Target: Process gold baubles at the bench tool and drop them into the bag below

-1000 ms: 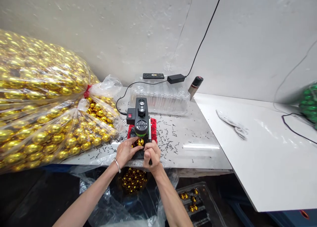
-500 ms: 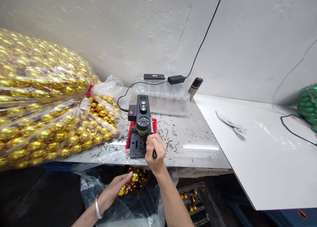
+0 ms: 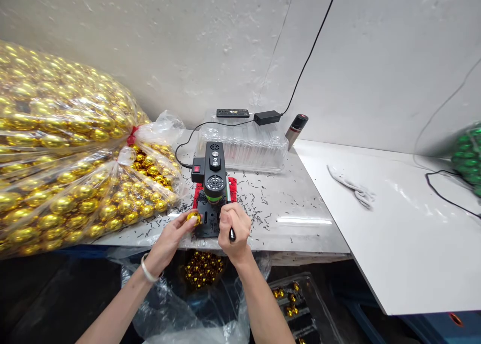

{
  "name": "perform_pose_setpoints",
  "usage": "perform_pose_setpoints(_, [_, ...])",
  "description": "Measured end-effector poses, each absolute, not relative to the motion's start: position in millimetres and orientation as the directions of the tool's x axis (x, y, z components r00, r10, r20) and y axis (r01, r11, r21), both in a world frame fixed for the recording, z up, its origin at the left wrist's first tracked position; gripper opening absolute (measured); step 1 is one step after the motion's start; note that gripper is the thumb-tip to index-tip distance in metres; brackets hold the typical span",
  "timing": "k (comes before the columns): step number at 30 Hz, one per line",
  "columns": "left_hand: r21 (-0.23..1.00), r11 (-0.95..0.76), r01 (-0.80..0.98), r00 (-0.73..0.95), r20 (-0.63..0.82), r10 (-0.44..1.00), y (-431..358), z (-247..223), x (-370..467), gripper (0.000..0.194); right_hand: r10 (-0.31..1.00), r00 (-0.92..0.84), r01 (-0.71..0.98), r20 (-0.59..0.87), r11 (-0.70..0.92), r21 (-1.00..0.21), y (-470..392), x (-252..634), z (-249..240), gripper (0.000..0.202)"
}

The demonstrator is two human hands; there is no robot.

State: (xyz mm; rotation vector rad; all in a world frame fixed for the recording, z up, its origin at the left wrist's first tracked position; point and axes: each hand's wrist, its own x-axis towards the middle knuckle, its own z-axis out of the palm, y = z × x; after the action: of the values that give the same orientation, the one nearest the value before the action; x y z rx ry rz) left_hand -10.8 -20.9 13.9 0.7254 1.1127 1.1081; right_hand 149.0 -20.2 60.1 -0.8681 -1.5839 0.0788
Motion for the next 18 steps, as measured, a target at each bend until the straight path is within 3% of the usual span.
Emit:
perform_pose_setpoints(4, [0.985, 0.161, -0.061, -0.033, -0.164, 0.986, 8, -9, 6, 0.045, 0.552, 0.021, 0.485, 0.834, 0.724, -0.491, -20, 151, 60, 0.027])
perform_pose_setpoints(7, [0.983, 0.018, 0.185, -0.022, -0.014, 1.0, 13, -22, 8, 0.042, 0.556, -0.001, 0.484, 0.831, 0.728, -0.485, -20, 152, 58, 0.026])
perform_pose_setpoints(12, [0.829, -0.277, 0.485, 0.088, 0.269, 0.959, 17, -32, 7, 0.036, 0.545, -0.003, 0.485, 0.838, 0.734, -0.475, -20, 153, 55, 0.025])
perform_pose_setpoints(18, [0.649, -0.471, 0.598, 0.216, 0.435, 0.874, 22, -42, 7, 0.034, 0.526, -0.008, 0.473, 0.85, 0.751, -0.46, -19, 153, 52, 0.024])
